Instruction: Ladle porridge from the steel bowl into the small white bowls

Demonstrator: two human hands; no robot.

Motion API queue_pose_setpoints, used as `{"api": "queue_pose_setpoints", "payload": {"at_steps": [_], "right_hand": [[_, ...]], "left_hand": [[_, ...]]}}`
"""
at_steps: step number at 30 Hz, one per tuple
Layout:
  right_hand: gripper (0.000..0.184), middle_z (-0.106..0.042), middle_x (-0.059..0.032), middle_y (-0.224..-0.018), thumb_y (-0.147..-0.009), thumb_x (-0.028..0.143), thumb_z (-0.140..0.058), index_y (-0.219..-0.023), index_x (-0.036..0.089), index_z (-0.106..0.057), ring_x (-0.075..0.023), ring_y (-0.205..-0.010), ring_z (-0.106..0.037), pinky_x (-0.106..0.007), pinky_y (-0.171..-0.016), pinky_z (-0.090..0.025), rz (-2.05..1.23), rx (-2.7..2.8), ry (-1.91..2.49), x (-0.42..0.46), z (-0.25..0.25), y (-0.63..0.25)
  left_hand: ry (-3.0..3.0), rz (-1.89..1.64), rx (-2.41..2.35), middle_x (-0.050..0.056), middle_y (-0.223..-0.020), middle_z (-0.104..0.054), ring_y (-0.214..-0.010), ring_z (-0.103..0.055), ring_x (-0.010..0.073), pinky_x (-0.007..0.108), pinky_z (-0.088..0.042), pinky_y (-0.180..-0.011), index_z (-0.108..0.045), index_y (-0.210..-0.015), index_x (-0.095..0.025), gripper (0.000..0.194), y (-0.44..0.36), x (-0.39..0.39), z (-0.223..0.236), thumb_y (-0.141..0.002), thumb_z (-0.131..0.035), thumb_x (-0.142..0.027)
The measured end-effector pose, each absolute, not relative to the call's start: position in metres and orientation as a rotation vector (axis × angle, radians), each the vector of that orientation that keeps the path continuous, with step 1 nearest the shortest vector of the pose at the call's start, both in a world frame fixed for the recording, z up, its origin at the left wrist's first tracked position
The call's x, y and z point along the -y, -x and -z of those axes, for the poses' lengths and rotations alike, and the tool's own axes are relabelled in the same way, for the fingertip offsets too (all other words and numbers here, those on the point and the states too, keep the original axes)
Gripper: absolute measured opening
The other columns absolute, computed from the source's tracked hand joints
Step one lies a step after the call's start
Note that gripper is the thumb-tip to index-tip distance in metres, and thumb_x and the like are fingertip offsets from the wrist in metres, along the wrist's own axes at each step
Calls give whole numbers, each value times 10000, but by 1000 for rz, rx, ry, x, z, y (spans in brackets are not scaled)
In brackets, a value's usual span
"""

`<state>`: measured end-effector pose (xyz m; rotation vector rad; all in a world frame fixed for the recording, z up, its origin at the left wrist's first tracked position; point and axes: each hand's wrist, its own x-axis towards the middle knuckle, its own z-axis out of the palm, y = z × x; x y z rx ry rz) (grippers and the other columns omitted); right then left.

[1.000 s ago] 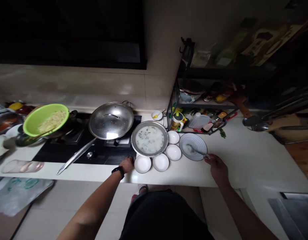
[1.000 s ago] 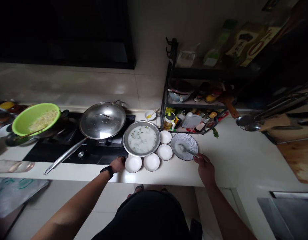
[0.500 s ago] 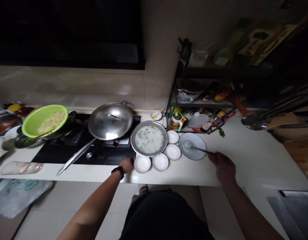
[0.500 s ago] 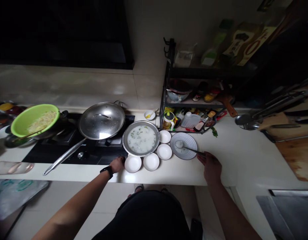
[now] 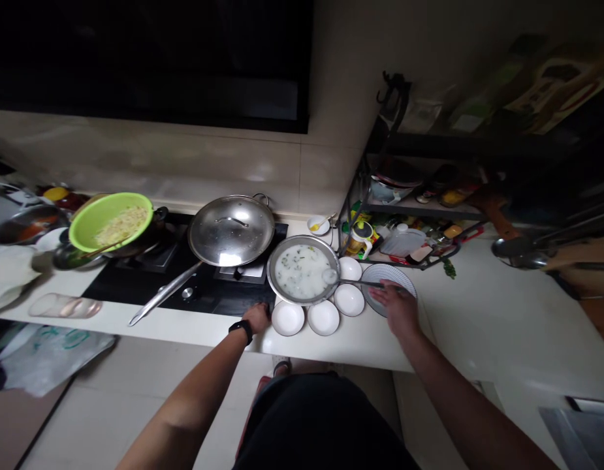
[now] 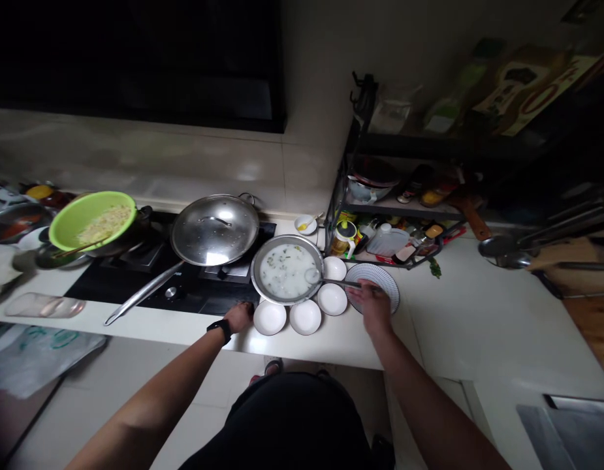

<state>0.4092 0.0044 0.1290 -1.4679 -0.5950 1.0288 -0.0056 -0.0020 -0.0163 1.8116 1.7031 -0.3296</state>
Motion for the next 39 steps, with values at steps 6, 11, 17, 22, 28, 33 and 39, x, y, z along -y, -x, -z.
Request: {"api": "queue_pose_setpoints", "payload": {"at_steps": [6, 11, 17, 22, 28, 33, 39], "right_hand": [[372, -828, -144, -912, -1030, 502, -549, -1062, 184, -740, -306, -887, -830, -482, -855, -684, -881, 1400, 1485, -3, -113, -353], [393, -769, -150, -1329, -996, 140, -509, -1291, 217, -757, -281, -1162, -762, -434, -1015, -633, -387, 2494, 1046, 22, -119, -350], [400, -777, -113, -1314, -1021, 179, -474, -1290, 238, -765, -266, -1183, -751, -426, -1068, -609, -299, 2253, 1313, 33, -134, -406], [333, -818, -101, -1155, -1010, 459, -531, -1056, 266, -797, -288, -1103, -761, -478, -1088, -577, -322, 1693, 1723, 41, -135, -485], [434, -827, -100, -871, -835, 648, -685, -955, 241, -780, -321, -921, -803, -496, -962, -621, -502, 1186, 1917, 66, -117, -526], [454, -787, -62, -717, -720, 590, -844, -891, 185, -734, -270, -707, -807, -405, -735, -674, -719, 643, 1753, 74, -100, -526], [409, -736, -53, -682, -663, 434, -934, -767, 162, -647, -250, -600, -784, -379, -648, -704, -767, 290, 1525, 72, -84, -532]], "left_hand": [[-1804, 309, -1703, 199, -1224, -766, -1144, -734, 310, 358, -531, -983, -749, -1134, -145, 298, 7, 3, 18, -947, -614, -332], [-1798, 303, -1695, 201, -1203, -770, -1135, -737, 310, 361, -536, -980, -750, -1117, -138, 283, 6, 3, 14, -944, -606, -311], [-1786, 303, -1704, 205, -1198, -769, -1106, -744, 310, 362, -539, -952, -750, -1099, -142, 265, 5, 2, 9, -948, -613, -312], [-1777, 301, -1683, 198, -1157, -781, -1084, -750, 296, 345, -539, -928, -751, -1076, -143, 267, 6, 1, 11, -947, -612, -330], [-1775, 311, -1688, 187, -1177, -779, -1096, -748, 295, 348, -538, -944, -750, -1077, -154, 284, 9, -1, 19, -938, -635, -373], [-1773, 304, -1686, 187, -1161, -787, -1091, -755, 304, 347, -537, -924, -742, -1067, -156, 267, 9, -1, 20, -946, -638, -370], [-1774, 301, -1682, 186, -1141, -792, -1074, -759, 294, 348, -540, -919, -747, -1047, -159, 224, 8, -1, 17, -955, -606, -306]]}}
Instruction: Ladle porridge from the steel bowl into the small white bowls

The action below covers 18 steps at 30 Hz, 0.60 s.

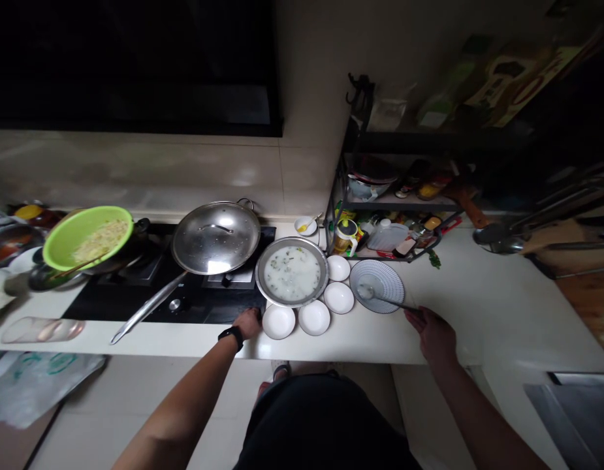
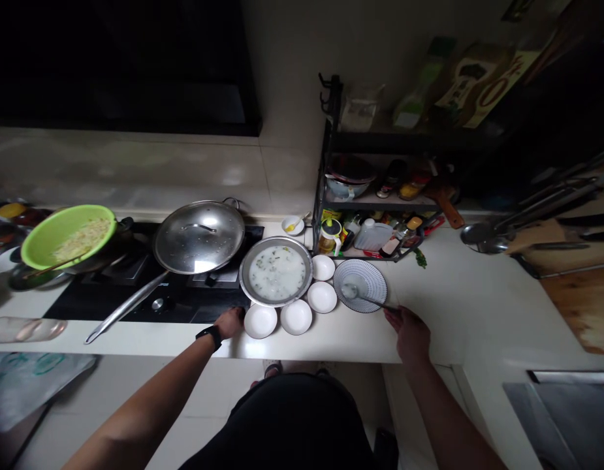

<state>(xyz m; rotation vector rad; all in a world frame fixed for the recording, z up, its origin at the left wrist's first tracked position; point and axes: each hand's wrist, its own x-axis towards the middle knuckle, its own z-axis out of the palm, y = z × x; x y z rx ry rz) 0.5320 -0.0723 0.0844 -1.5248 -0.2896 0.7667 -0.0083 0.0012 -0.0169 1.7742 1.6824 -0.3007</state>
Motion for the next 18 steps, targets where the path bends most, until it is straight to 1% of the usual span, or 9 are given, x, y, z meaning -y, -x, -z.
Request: {"api": "queue_pose_setpoints", "payload": {"at_steps": [6, 9, 12, 15, 18], "right_hand": [[367, -746, -42, -693, -689, 413, -932, -797, 179, -669, -263, -665, -801, -433, -725, -720, -804, 300, 1477, 69, -95, -533], [379, -751, -47, -704, -672, 399, -946, -803, 167, -676, -250, -667, -802, -395, -721, -718, -781, 320, 1468, 62, -109, -529], [405, -766, -75, -749, -667, 383, -961, -826, 133, -684, -241, -649, -800, -364, -698, -716, -774, 356, 1457, 52, -125, -522], [435, -768, -84, -762, -668, 405, -971, -845, 118, -696, -253, -644, -803, -388, -706, -722, -798, 405, 1436, 41, -140, -510], [450, -764, -70, -758, -647, 419, -987, -841, 126, -705, -263, -647, -808, -402, -715, -723, -856, 455, 1405, 27, -149, -492]], "left_hand": [[-1770, 304, -1683, 186, -1155, -790, -1074, -760, 286, 334, -537, -909, -743, -1067, -155, 230, 9, -2, 17, -957, -611, -308], [-1771, 314, -1679, 186, -1160, -789, -1079, -759, 290, 335, -536, -914, -746, -1056, -154, 232, 8, -2, 18, -952, -622, -321], [-1780, 309, -1685, 185, -1169, -787, -1100, -754, 294, 332, -535, -928, -747, -1068, -151, 258, 8, -1, 17, -953, -630, -350], [-1780, 311, -1708, 190, -1200, -777, -1104, -752, 298, 334, -536, -928, -750, -1095, -150, 271, 6, 0, 15, -948, -636, -347], [-1790, 317, -1705, 185, -1195, -779, -1113, -747, 300, 338, -535, -941, -754, -1084, -154, 247, 5, 1, 13, -941, -637, -317]]}}
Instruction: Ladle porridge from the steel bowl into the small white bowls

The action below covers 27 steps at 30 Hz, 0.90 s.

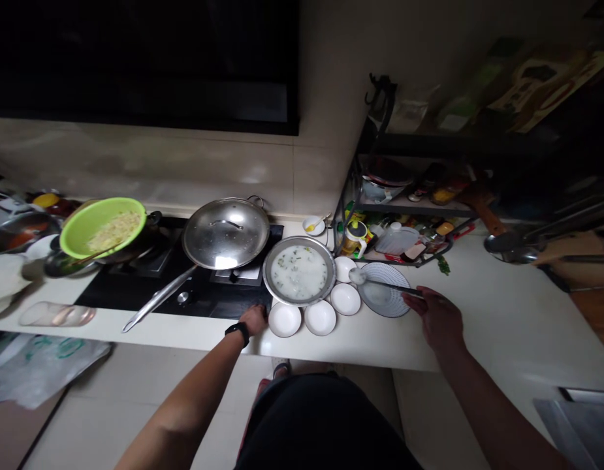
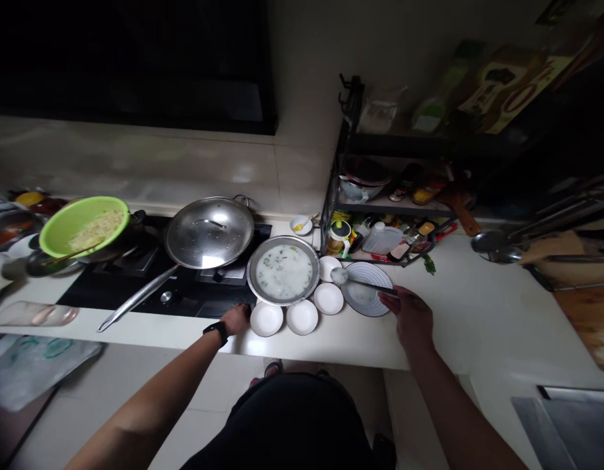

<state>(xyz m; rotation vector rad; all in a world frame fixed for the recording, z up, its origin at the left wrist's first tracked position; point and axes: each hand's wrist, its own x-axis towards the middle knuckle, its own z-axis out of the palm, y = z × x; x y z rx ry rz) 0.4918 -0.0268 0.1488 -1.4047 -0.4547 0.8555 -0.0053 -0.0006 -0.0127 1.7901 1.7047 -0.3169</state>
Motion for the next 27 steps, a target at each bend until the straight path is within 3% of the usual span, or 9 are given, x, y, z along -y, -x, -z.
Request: {"api": "queue_pose_setpoints", "payload": {"at_steps": [8, 11, 13, 15, 17, 19, 23, 27], "right_hand": [[343, -769, -67, -705, -753, 434, -905, -841, 181, -691, -271, -667, -815, -366, -655, -697, -1079, 606, 1470, -23, -139, -407], [313, -764, -65, -681, -858, 498, -788, -875, 202, -687, -275, -660, -805, -399, -659, -691, -1075, 836, 1535, -37, -133, -372], [304, -788, -83, -744, -961, 503, -648, -947, 206, -716, -279, -726, -809, -421, -708, -690, -960, 1197, 1532, -37, -131, -356], [292, -827, -121, -943, -1025, 411, -547, -1056, 211, -756, -285, -902, -812, -434, -842, -677, -764, 1715, 1414, -28, -132, -346], [296, -808, -141, -1192, -1034, 270, -516, -1177, 218, -769, -280, -1090, -778, -422, -967, -639, -528, 2224, 1197, -15, -134, -341], [352, -768, -147, -1316, -1016, 155, -511, -1263, 213, -754, -272, -1173, -746, -401, -993, -625, -316, 2569, 981, -1, -133, -339], [392, -779, -147, -1284, -1016, 88, -505, -1308, 204, -739, -256, -1138, -754, -385, -936, -645, -117, 2726, 820, 13, -128, -344], [417, -768, -132, -1322, -1045, 127, -449, -1340, 213, -732, -257, -1177, -750, -406, -1027, -624, -95, 2451, 1097, 16, -132, -381]], "left_hand": [[-1768, 295, -1712, 189, -1190, -775, -1111, -747, 309, 350, -540, -936, -746, -1088, -159, 264, 5, 3, 12, -946, -625, -346], [-1771, 295, -1710, 199, -1193, -773, -1122, -745, 317, 362, -542, -948, -746, -1102, -155, 286, 4, 3, 11, -946, -622, -360], [-1780, 290, -1707, 203, -1214, -767, -1135, -741, 322, 367, -543, -958, -744, -1120, -151, 300, 4, 4, 10, -943, -624, -360], [-1790, 289, -1706, 204, -1229, -763, -1146, -737, 324, 370, -542, -968, -743, -1136, -148, 310, 3, 4, 9, -939, -626, -358], [-1794, 291, -1709, 205, -1226, -763, -1147, -737, 322, 370, -540, -976, -743, -1142, -144, 314, 3, 4, 8, -944, -620, -355], [-1794, 291, -1713, 206, -1220, -764, -1140, -739, 319, 369, -539, -979, -745, -1134, -142, 308, 3, 4, 8, -953, -605, -348], [-1787, 288, -1718, 202, -1220, -763, -1127, -743, 310, 359, -542, -963, -746, -1125, -145, 296, 3, 4, 9, -955, -603, -340], [-1798, 300, -1698, 189, -1194, -772, -1117, -744, 299, 347, -542, -949, -746, -1096, -149, 274, 5, 4, 11, -958, -594, -329]]}}
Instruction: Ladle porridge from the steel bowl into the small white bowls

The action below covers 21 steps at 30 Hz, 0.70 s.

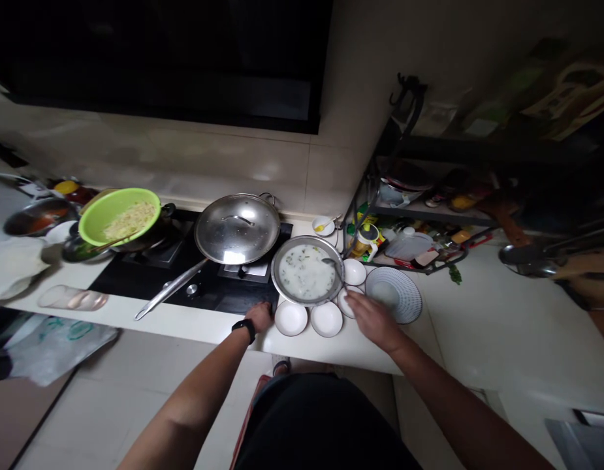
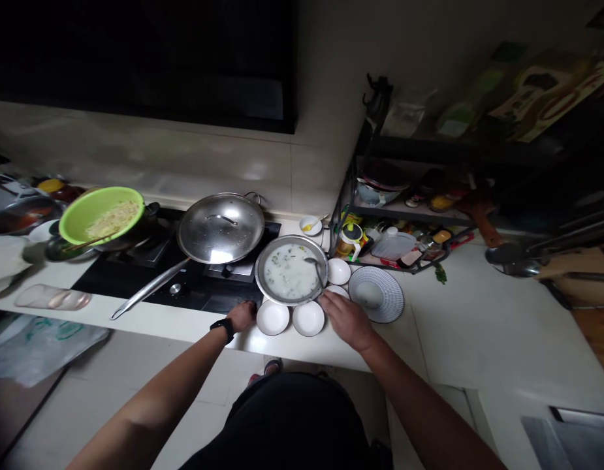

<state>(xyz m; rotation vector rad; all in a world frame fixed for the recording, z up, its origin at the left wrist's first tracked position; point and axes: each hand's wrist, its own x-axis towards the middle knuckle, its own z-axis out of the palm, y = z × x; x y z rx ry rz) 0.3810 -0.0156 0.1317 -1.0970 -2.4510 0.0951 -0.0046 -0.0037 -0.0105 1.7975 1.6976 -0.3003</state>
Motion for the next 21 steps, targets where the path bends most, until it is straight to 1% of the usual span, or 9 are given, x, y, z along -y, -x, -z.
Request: {"api": "queue_pose_setpoints", "payload": {"at_steps": [2, 5, 8, 12, 14, 16, 19, 21], "right_hand": [[387, -782, -114, -1288, -1067, 193, -434, -1295, 226, -745, -259, -1168, -755, -420, -1044, -618, -90, 2219, 1314, 19, -135, -412], [346, -815, -110, -1153, -1081, 345, -451, -1147, 226, -769, -275, -1087, -778, -437, -999, -628, -117, 1868, 1604, 27, -134, -460], [410, -830, -124, -1025, -1041, 508, -484, -1054, 212, -768, -295, -966, -799, -451, -924, -640, -213, 1616, 1797, 38, -123, -497], [506, -833, -116, -895, -943, 657, -558, -1040, 205, -761, -319, -893, -813, -478, -891, -640, -434, 1309, 1903, 52, -102, -518], [516, -825, -106, -837, -890, 682, -624, -1020, 200, -758, -319, -869, -819, -479, -878, -646, -562, 1105, 1892, 58, -94, -520], [501, -812, -95, -801, -826, 658, -721, -987, 185, -744, -300, -830, -823, -456, -852, -664, -664, 849, 1792, 62, -87, -520], [453, -782, -70, -738, -702, 549, -871, -883, 167, -708, -258, -715, -813, -388, -760, -693, -755, 452, 1606, 65, -81, -524], [420, -760, -56, -690, -657, 488, -911, -812, 171, -683, -249, -653, -802, -356, -698, -700, -784, 311, 1559, 66, -79, -528]], "left_hand": [[-1801, 308, -1698, 188, -1190, -774, -1116, -742, 294, 342, -538, -949, -746, -1076, -149, 258, 5, 3, 11, -955, -594, -318], [-1799, 310, -1696, 188, -1193, -773, -1110, -742, 287, 332, -536, -938, -747, -1063, -153, 251, 6, 3, 12, -951, -608, -329], [-1783, 300, -1694, 186, -1164, -780, -1078, -750, 289, 335, -539, -918, -744, -1059, -154, 261, 7, 2, 13, -953, -610, -352], [-1784, 300, -1695, 184, -1173, -779, -1079, -752, 291, 332, -539, -909, -741, -1068, -153, 279, 8, 0, 15, -960, -614, -376], [-1782, 312, -1695, 184, -1179, -780, -1081, -755, 289, 326, -537, -907, -741, -1080, -152, 279, 9, 0, 15, -962, -618, -373], [-1785, 323, -1688, 184, -1175, -783, -1089, -756, 293, 326, -535, -909, -742, -1083, -151, 276, 9, -1, 16, -962, -620, -368], [-1787, 325, -1679, 181, -1158, -791, -1098, -758, 301, 330, -537, -908, -743, -1072, -152, 271, 9, -1, 17, -963, -616, -364], [-1785, 322, -1686, 182, -1151, -795, -1091, -763, 304, 334, -539, -900, -743, -1074, -152, 266, 9, -1, 18, -966, -605, -353]]}}
